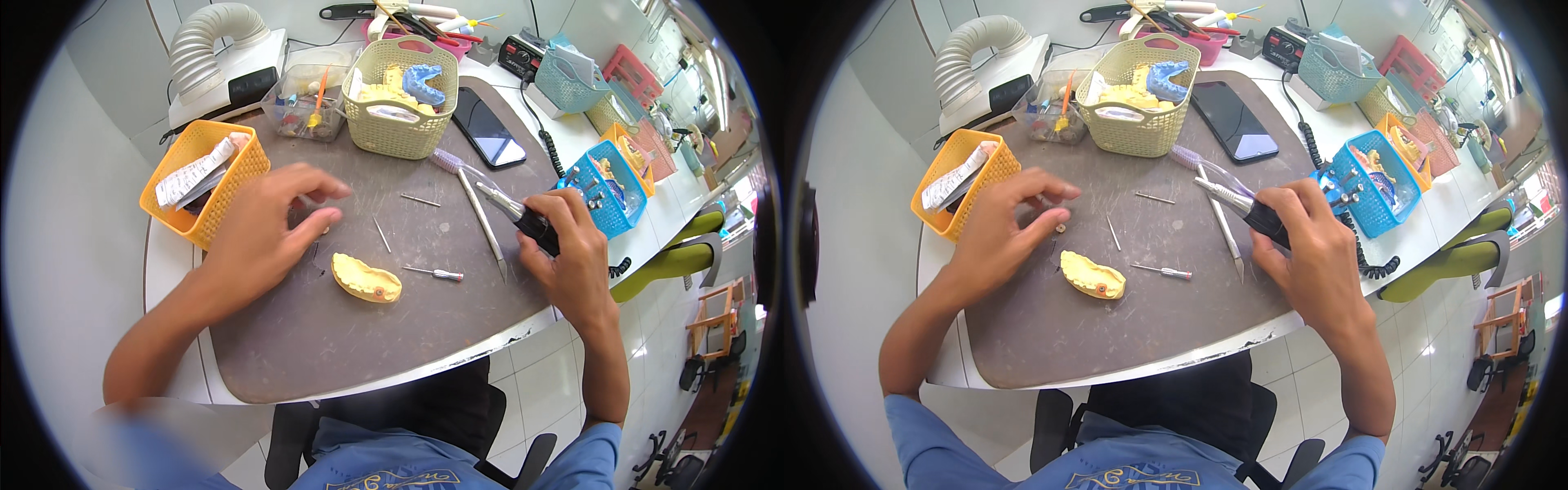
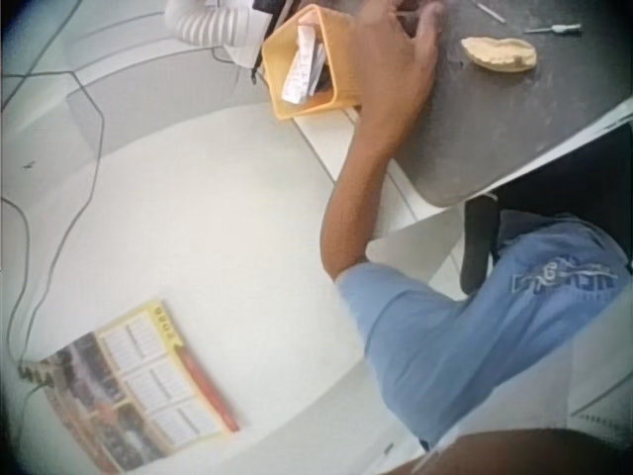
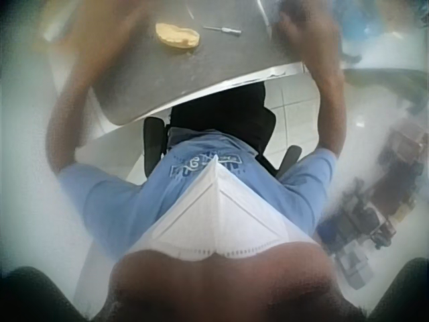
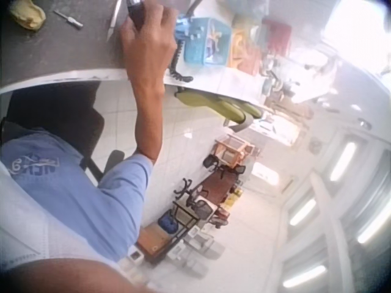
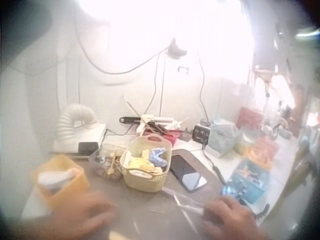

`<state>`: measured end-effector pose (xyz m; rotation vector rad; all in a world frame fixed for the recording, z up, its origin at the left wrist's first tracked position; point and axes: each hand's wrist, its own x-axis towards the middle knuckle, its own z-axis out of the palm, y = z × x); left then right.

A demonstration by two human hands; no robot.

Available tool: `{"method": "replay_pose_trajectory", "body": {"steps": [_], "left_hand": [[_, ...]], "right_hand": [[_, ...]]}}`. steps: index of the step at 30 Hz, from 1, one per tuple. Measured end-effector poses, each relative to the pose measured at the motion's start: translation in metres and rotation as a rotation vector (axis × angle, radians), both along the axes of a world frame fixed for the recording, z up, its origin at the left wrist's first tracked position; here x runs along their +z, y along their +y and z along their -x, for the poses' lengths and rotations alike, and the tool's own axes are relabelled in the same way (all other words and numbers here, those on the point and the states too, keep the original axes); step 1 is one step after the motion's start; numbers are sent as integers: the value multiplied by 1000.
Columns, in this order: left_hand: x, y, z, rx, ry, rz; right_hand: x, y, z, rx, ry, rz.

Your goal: The person uses a rotary handpiece to grind and shape a small yellow denture component. They repeatedly switch between grinding the object and inserting it into a larger yellow denture mold to check the fit. The person also uses a manual metal tool to adjust the component within the mold.

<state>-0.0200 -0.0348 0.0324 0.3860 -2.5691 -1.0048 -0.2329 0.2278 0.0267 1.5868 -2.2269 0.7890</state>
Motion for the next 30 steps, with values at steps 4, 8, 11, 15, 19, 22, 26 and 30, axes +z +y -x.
{"method": "replay_pose_trajectory", "body": {"steps": [4, 8, 11, 15, 19, 22, 26, 30], "left_hand": [[9, 4, 49, -179, 54, 186], [-8, 8, 83, -324, 78, 454], [-13, 12, 94, -315, -2, 473], [-10, 17, 93, -341, 80, 506], [9, 27, 75, -361, 141, 433], [18, 34, 63, -364, 168, 449], [17, 36, 60, -374, 212, 440], [21, 40, 57, -381, 218, 447]], "right_hand": [[12, 6, -7, 15, -17, 33], [10, 9, -15, 37, -64, 66], [7, 16, -14, 20, -128, 83], [4, 23, -12, 6, -126, 66], [-1, 23, -12, 25, -122, 75], [0, 22, -14, 48, -118, 88], [0, 21, -16, 97, -59, 111], [2, 21, -19, 128, -50, 108]]}}
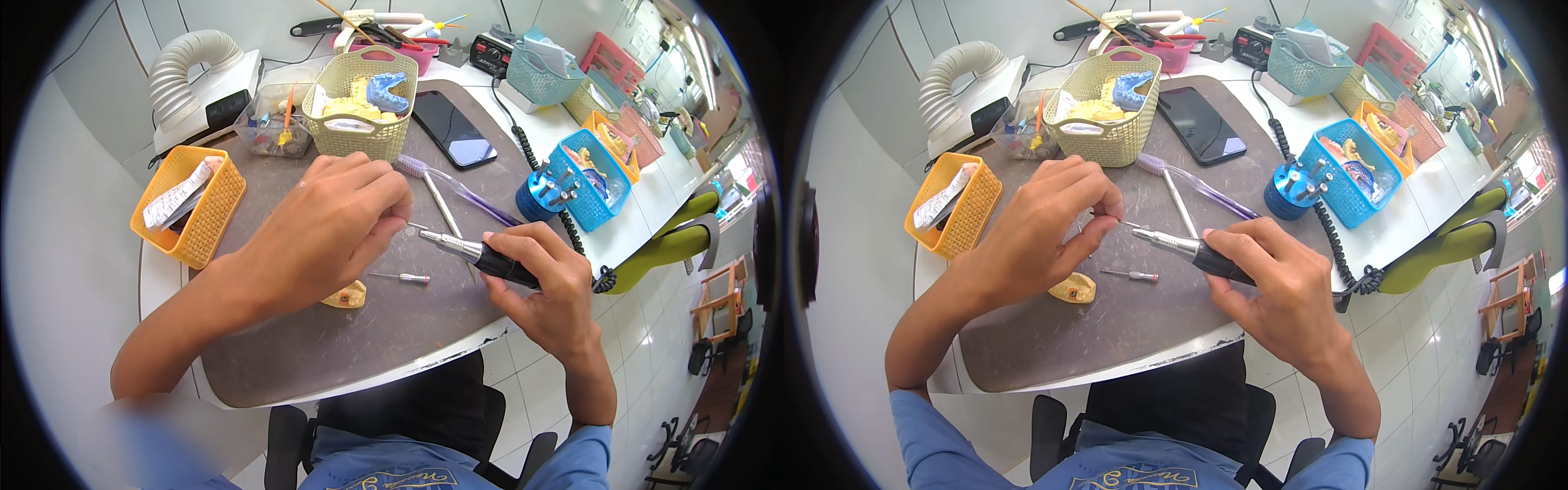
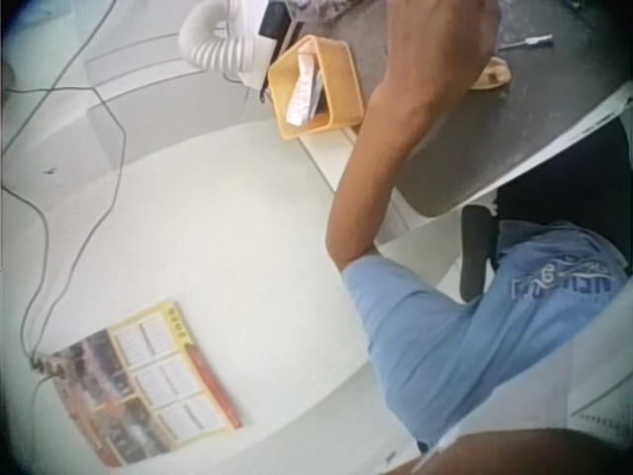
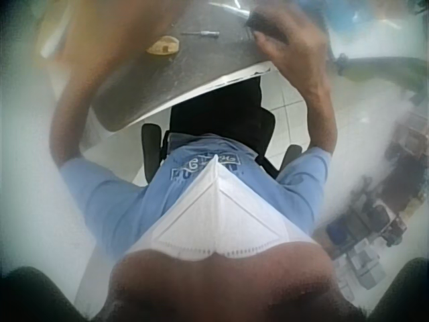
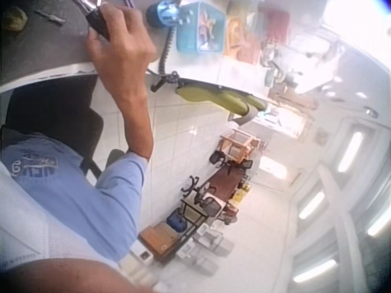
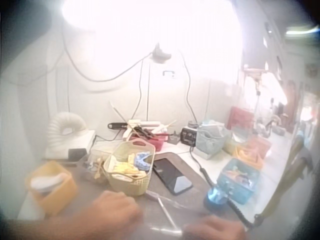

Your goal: The person uses a rotary handpiece to grind and shape a small yellow denture component. They repeatedly switch between grinding the object and inserting it into a larger yellow denture mold to check the fit. The person also uses a manual metal tool to adjust the component within the mold.

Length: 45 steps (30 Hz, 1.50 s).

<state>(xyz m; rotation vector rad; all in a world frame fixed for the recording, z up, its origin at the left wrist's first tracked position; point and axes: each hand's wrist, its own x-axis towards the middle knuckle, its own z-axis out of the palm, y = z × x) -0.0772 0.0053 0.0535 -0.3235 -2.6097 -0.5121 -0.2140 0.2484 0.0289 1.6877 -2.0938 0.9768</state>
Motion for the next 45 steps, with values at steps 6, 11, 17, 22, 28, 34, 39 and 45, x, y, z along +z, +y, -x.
{"method": "replay_pose_trajectory", "body": {"steps": [6, 11, 17, 22, 28, 34, 39, 45], "left_hand": [[0, -1, -2, 9, 27, -20], [-1, 2, -5, 13, 23, -33], [-2, 9, -7, -29, 34, -12], [-6, 20, -21, 34, 81, -281], [-7, 29, -38, 90, -9, -511], [-7, 34, -49, 159, -137, -588], [-7, 51, -63, 147, -220, -955], [-42, 131, -82, -85, -522, -1642]], "right_hand": [[-2, 2, 0, -18, -2, 52], [0, 3, -1, -1, 11, 30], [0, 3, -4, 18, 7, 7], [-3, 2, -4, 52, 14, 37], [4, 7, -8, 85, 22, 19], [7, 7, -16, 111, 52, 38], [15, 10, -18, 112, 57, 19], [38, 9, -29, 108, -15, -88]]}}
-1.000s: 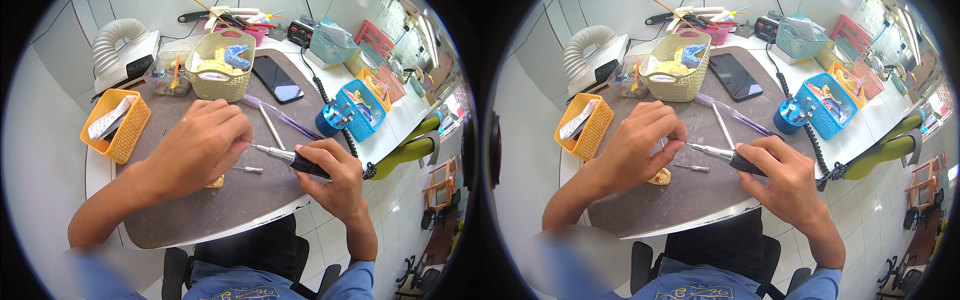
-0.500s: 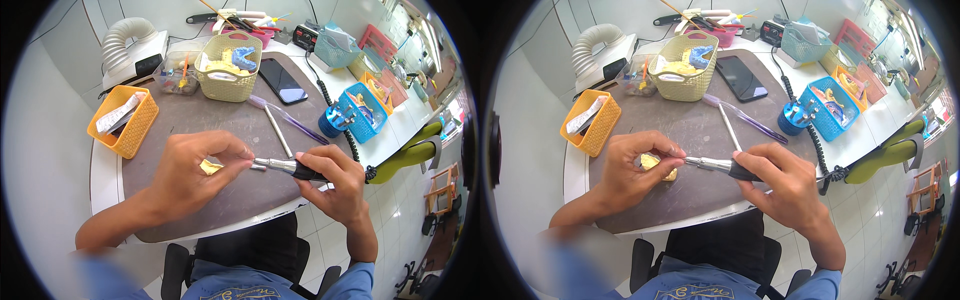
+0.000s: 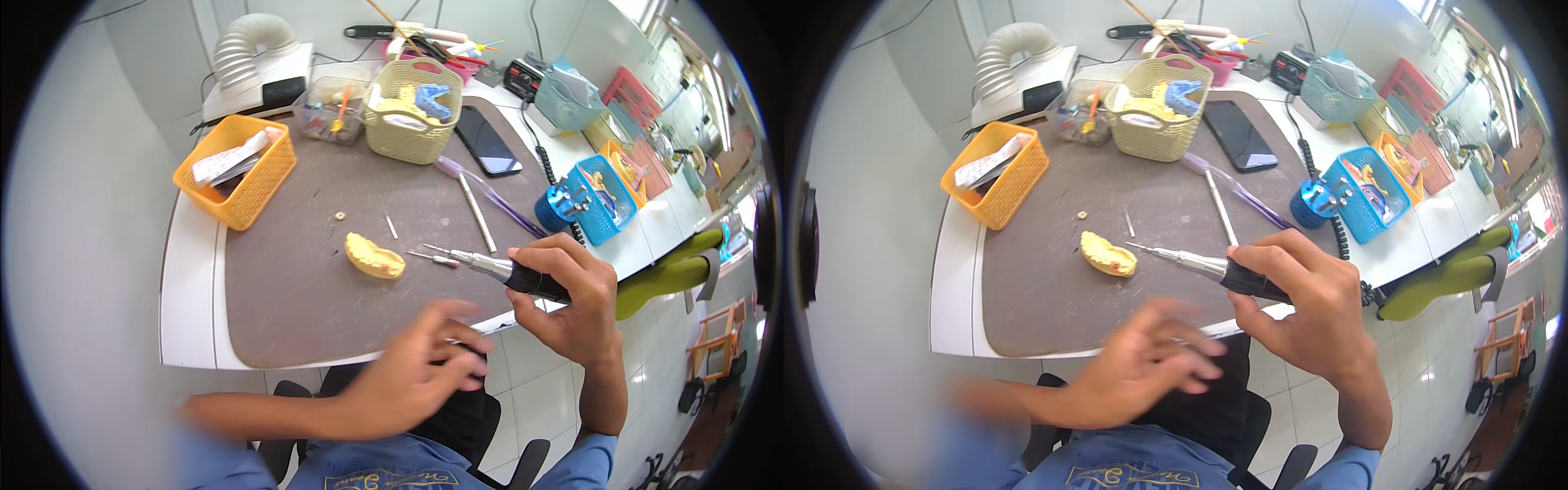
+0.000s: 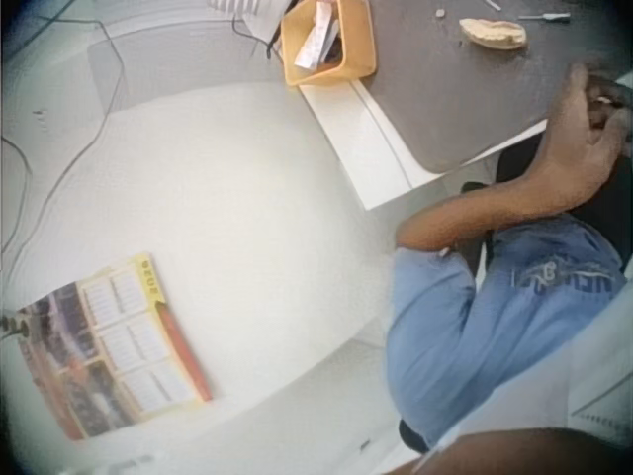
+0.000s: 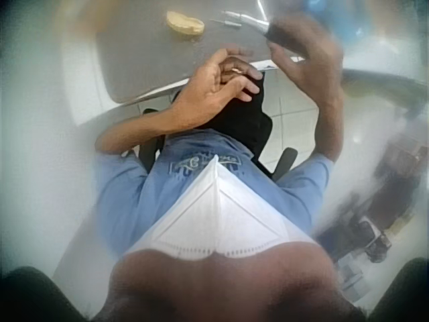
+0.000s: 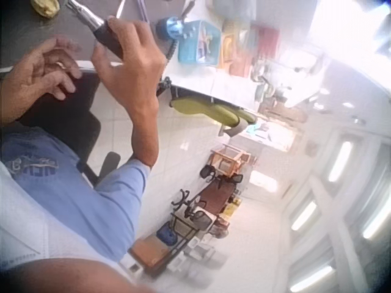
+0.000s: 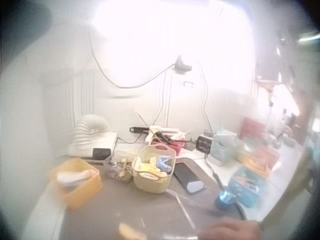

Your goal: The person uses a rotary handpiece to grind and shape a small yellow denture component. They repeatedly switch between grinding the object and inserting it into a larger yellow denture mold to check the fit. The person also uses a manual metal tool to adjust the component within the mold.

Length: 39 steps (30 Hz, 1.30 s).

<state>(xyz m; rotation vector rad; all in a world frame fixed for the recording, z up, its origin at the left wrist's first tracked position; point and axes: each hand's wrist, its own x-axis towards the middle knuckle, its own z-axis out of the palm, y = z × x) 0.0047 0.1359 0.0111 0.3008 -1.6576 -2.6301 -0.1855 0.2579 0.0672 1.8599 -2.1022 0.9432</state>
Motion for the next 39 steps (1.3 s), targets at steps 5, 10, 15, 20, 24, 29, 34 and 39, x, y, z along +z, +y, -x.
{"method": "replay_pose_trajectory", "body": {"steps": [5, 10, 15, 20, 24, 29, 34, 39], "left_hand": [[-54, 65, 73, 328, 414, 311], [-47, 79, 85, 391, 421, 236], [-43, 86, 85, 300, 459, -43], [-43, 63, 82, 246, 666, 142], [-24, 29, 67, 93, 841, 415], [-12, -1, 39, 73, 1054, 1240], [14, -31, -3, 52, 1015, 1628], [29, -111, -16, 205, 422, 1586]], "right_hand": [[9, -9, -15, 17, -46, -65], [7, -4, -14, 27, 88, -54], [11, 9, -9, 61, -383, -191], [8, 34, -52, -89, -1, 260], [-29, 89, -75, 318, -793, -34], [-73, 55, -118, 519, -1656, -335], [-83, 25, -123, 773, -1731, -422], [-79, 5, -96, 883, -1326, -50]]}}
